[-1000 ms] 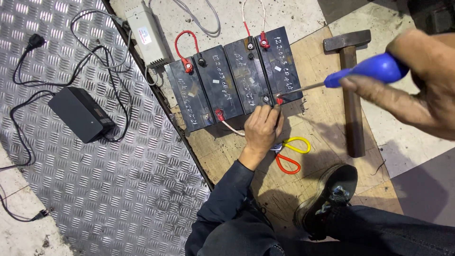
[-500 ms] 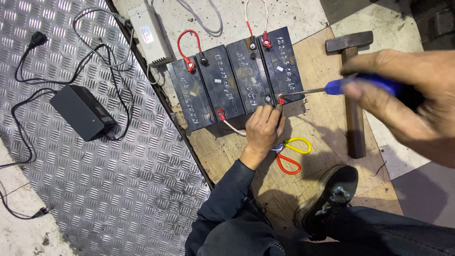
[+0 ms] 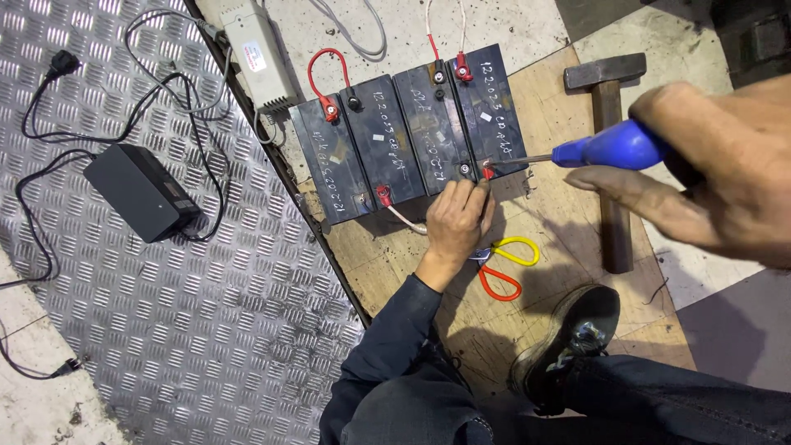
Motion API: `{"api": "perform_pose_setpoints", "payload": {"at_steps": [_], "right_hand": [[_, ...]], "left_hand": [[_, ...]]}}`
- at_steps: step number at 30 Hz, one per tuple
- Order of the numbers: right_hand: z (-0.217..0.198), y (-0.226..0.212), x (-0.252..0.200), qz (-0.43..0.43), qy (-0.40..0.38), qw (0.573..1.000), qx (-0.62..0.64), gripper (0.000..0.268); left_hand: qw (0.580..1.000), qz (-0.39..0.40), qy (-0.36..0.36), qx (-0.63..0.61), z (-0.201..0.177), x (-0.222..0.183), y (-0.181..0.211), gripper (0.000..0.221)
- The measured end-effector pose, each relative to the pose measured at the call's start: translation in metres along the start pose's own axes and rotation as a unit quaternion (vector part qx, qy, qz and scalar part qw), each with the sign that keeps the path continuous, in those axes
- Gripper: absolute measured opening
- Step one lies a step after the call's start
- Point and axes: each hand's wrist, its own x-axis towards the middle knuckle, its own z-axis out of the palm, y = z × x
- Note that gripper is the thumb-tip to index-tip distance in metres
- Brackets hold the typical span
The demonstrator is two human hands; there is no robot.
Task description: Connecting wires to battery terminals using a screwdriver and stripping insulation with scissors
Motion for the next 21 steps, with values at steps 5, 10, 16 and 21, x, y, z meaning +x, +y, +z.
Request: {"api": "perform_pose_setpoints", "payload": {"at_steps": [5, 10, 16, 21], "right_hand": [[-0.006, -0.017, 0.004, 0.080, -0.010, 0.997, -0.017, 0.037], [-0.009, 0.000, 0.008, -0.032, -0.032, 0.989, -0.140, 0.054], [-0.010, -0.016, 0.018, -0.034, -0.032, 0.999, -0.021, 0.033], [-0.013, -0.035, 0.023, 0.004, 0.026, 1.000, 0.007, 0.018]], "left_hand": [[1.000, 0.001, -0.002, 0.002, 0.005, -0.005, -0.003, 0.016], [1.000, -0.003, -0.009, -0.005, 0.005, -0.005, -0.004, 0.020], [1.000, 0.000, -0.005, 0.002, 0.002, -0.003, -0.002, 0.018], [1.000, 0.003, 0.014, 0.008, 0.002, 0.001, -0.001, 0.010]]}}
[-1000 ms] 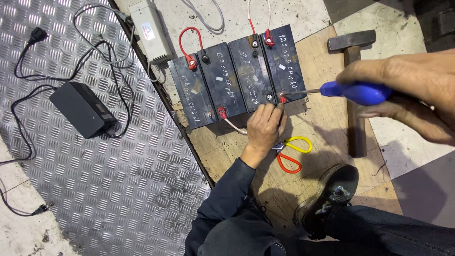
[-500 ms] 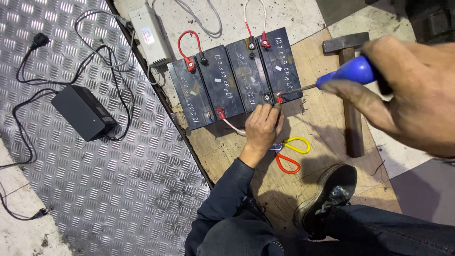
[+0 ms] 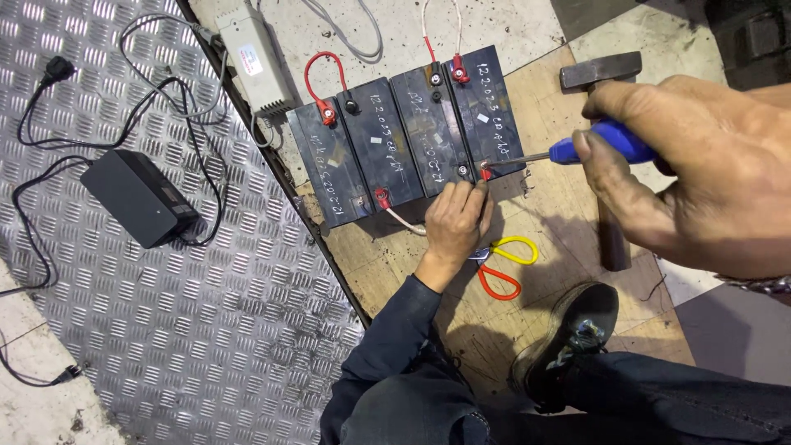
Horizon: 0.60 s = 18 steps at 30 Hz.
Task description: Connecting wires to battery terminals using a screwdriver and stripping insulation with scissors
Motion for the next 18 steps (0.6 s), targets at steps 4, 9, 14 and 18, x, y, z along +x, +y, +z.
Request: {"api": "perform_pose_setpoints", "payload": {"at_steps": [4, 9, 14, 18], "right_hand": [[0.002, 0.005, -0.003, 0.007, 0.003, 0.998, -0.058, 0.017], [0.005, 0.017, -0.005, 0.017, 0.020, 0.974, -0.226, 0.026], [-0.005, 0.025, -0.025, 0.042, 0.087, 0.986, -0.134, 0.022], [0.041, 0.128, -0.060, 0.168, 0.101, 0.899, 0.391, 0.059]], "left_hand": [[1.000, 0.003, -0.008, -0.004, 0.004, -0.005, -0.001, 0.011], [1.000, 0.003, -0.021, -0.003, -0.004, 0.000, -0.003, 0.013], [1.000, 0.001, -0.020, 0.001, -0.026, 0.001, 0.004, 0.026], [0.998, -0.006, 0.059, 0.002, -0.064, 0.004, 0.011, 0.030]]}}
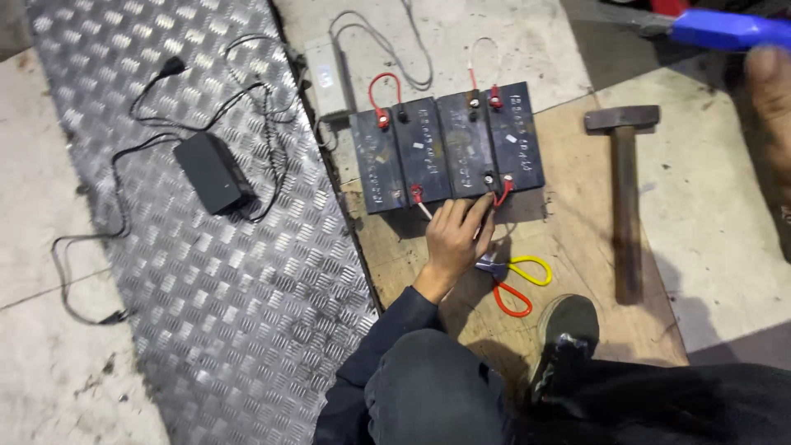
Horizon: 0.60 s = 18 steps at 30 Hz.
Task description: Connecting wires to battery terminals using a screwdriver and stripping insulation with scissors
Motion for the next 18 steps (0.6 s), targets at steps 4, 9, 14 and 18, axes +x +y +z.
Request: {"api": "perform_pose_setpoints", "payload": {"at_steps": [4, 9, 14, 18], "right_hand": [[0.015, 0.080, 0.007, -0.182, 0.046, 0.922, -0.338, 0.025], [0.093, 0.226, 0.028, 0.144, -0.033, 0.944, -0.294, 0.019], [0.134, 0.347, 0.019, 0.145, -0.058, 0.914, -0.374, 0.041], [0.123, 0.284, 0.034, 0.276, -0.173, 0.839, -0.435, 0.051]], "left_hand": [[0.999, -0.034, 0.025, 0.023, -0.022, -0.004, -0.008, 0.032], [0.988, -0.105, 0.049, 0.097, -0.051, -0.025, -0.019, 0.030], [0.966, -0.170, 0.045, 0.188, -0.063, -0.074, -0.051, 0.027], [0.949, -0.201, 0.034, 0.242, -0.075, -0.091, -0.062, 0.020]]}}
